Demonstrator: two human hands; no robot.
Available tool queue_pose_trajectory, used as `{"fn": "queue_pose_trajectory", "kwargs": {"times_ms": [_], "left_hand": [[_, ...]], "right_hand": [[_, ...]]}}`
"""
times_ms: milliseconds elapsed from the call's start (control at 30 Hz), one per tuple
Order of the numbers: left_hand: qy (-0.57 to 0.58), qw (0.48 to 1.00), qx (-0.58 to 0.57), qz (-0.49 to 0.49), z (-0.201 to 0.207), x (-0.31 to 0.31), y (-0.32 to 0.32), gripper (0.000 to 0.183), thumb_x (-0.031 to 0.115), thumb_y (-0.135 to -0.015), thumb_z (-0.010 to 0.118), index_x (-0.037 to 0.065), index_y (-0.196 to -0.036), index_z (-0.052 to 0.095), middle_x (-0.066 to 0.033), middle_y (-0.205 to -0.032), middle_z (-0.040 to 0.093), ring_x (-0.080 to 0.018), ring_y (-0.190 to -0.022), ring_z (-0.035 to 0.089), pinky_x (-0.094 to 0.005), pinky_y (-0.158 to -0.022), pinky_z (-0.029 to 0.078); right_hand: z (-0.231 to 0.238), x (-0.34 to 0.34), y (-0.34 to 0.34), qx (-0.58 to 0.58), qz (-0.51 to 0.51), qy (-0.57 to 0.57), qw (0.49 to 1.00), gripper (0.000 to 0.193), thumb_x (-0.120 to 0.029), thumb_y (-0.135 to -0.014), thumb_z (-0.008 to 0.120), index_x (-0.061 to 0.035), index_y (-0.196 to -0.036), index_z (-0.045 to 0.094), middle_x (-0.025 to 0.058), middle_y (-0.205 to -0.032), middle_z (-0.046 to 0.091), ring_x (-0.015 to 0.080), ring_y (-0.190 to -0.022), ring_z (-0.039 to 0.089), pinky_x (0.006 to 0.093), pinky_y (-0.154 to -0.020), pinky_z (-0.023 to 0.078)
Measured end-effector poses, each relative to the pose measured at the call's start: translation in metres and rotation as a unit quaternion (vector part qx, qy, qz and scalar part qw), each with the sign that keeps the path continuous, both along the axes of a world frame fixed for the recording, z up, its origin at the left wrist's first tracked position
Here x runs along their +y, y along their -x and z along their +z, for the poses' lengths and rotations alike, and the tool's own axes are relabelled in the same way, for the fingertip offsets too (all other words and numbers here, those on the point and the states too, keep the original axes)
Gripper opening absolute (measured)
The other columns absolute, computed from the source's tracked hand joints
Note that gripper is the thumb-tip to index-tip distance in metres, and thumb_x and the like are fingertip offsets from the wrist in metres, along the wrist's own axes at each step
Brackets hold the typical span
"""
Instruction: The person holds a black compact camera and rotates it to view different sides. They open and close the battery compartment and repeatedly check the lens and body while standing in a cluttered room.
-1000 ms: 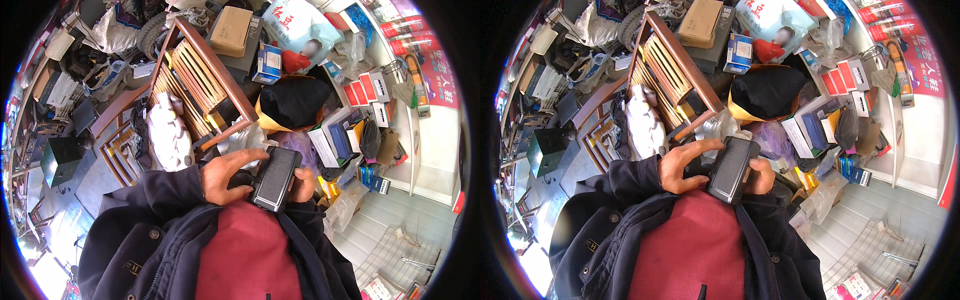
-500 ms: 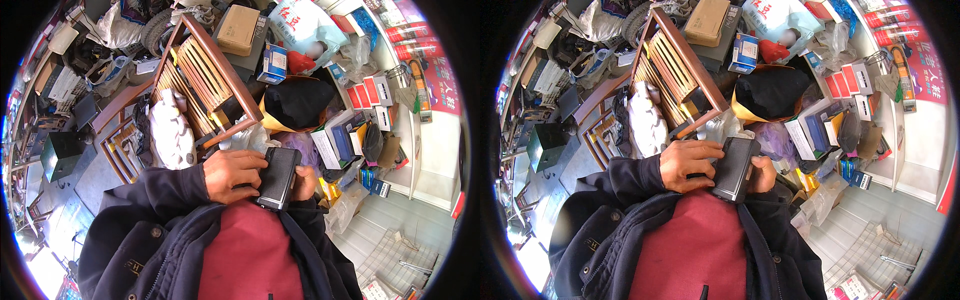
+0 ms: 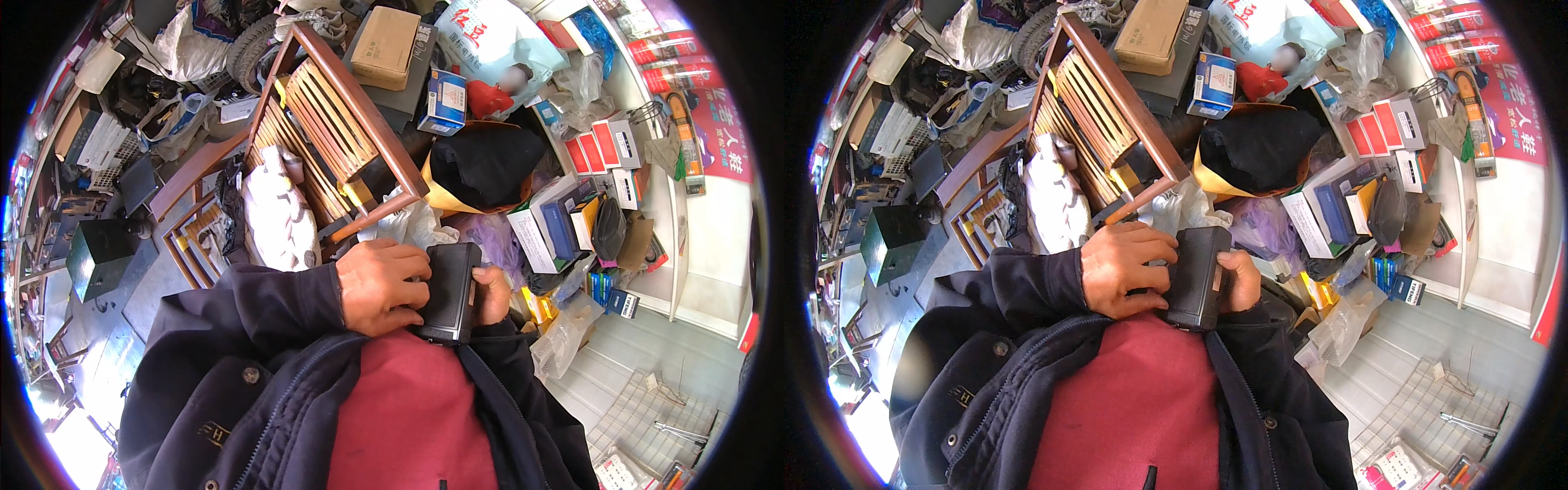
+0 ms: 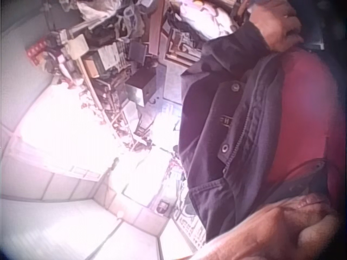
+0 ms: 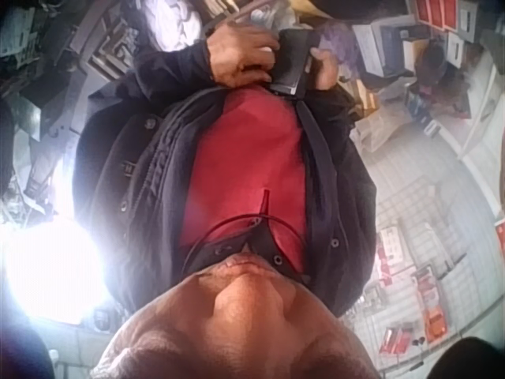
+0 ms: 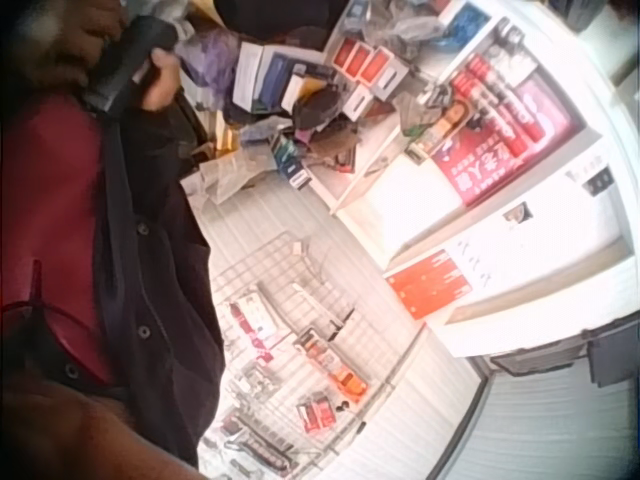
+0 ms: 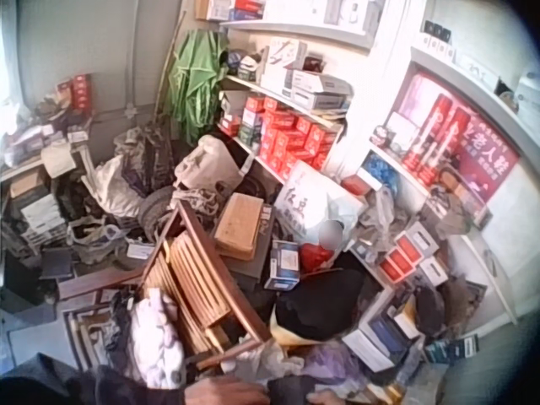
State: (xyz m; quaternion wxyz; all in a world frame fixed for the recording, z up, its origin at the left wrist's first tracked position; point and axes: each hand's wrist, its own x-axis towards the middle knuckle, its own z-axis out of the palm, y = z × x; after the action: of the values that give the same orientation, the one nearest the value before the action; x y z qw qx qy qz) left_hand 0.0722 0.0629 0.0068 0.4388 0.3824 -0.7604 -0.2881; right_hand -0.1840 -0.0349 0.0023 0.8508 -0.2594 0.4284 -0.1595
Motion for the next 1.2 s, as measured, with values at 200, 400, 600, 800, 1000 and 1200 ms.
{"fn": "queue_pose_trajectory", "kwargs": {"times_ms": [200,400,600,800,1000,1200], "left_hand": [[0.02,0.999,-0.035,0.004,0.007,-0.003,0.007,0.039,0.019,-0.069,0.084,0.012,-0.103,0.066,-0.0129,-0.122,0.062,-0.0349,-0.116,0.063,-0.0491,-0.089,0.053],[0.054,0.996,-0.039,0.066,0.002,-0.004,0.01,0.039,0.014,-0.071,0.082,0.01,-0.105,0.063,-0.0161,-0.126,0.061,-0.0366,-0.111,0.066,-0.0479,-0.085,0.056],[-0.04,0.993,0.045,0.099,-0.006,-0.002,0.002,0.031,0.006,-0.08,0.081,0.008,-0.104,0.062,-0.018,-0.132,0.062,-0.0392,-0.103,0.07,-0.0453,-0.084,0.058],[-0.047,0.987,0.119,0.102,-0.001,0.003,0.008,0.025,0.007,-0.077,0.087,0.008,-0.095,0.069,-0.0186,-0.124,0.065,-0.0373,-0.108,0.069,-0.0433,-0.086,0.059],[-0.001,0.99,0.11,0.086,0.007,-0.005,0.017,0.021,0.012,-0.078,0.087,0.009,-0.092,0.072,-0.0099,-0.104,0.067,-0.0323,-0.104,0.068,-0.0418,-0.083,0.059],[-0.011,0.991,0.116,0.072,0.005,-0.008,0.016,0.02,0.013,-0.078,0.088,0.01,-0.091,0.073,-0.0075,-0.1,0.068,-0.0305,-0.101,0.069,-0.0404,-0.081,0.059]], "right_hand": [[-0.008,-0.004,0.004,-0.026,-0.025,-0.033,0.999,0.056,-0.031,-0.093,0.053,0.0047,-0.135,0.062,0.018,-0.123,0.073,0.0303,-0.106,0.073,0.042,-0.098,0.059],[0.0,-0.004,-0.007,-0.062,-0.018,-0.026,0.998,0.053,-0.031,-0.093,0.053,0.0042,-0.131,0.065,0.0155,-0.115,0.075,0.0283,-0.099,0.072,0.0393,-0.092,0.058],[0.001,0.001,-0.013,-0.084,-0.046,-0.019,0.995,0.058,-0.033,-0.09,0.054,0.0044,-0.134,0.062,0.015,-0.111,0.074,0.0244,-0.098,0.071,0.0346,-0.088,0.058],[0.005,-0.003,-0.011,-0.138,-0.051,-0.035,0.988,0.042,-0.032,-0.091,0.055,0.0018,-0.112,0.068,0.0112,-0.087,0.072,0.0241,-0.08,0.068,0.0351,-0.076,0.057],[0.013,0.001,-0.02,0.012,-0.09,0.001,0.996,0.042,-0.03,-0.092,0.056,0.0022,-0.115,0.068,0.0114,-0.093,0.073,0.0242,-0.084,0.069,0.0357,-0.078,0.057],[0.007,-0.002,-0.018,0.043,-0.073,-0.011,0.996,0.045,-0.03,-0.093,0.057,0.0025,-0.123,0.066,0.0128,-0.105,0.073,0.0248,-0.092,0.07,0.0367,-0.085,0.057]]}}
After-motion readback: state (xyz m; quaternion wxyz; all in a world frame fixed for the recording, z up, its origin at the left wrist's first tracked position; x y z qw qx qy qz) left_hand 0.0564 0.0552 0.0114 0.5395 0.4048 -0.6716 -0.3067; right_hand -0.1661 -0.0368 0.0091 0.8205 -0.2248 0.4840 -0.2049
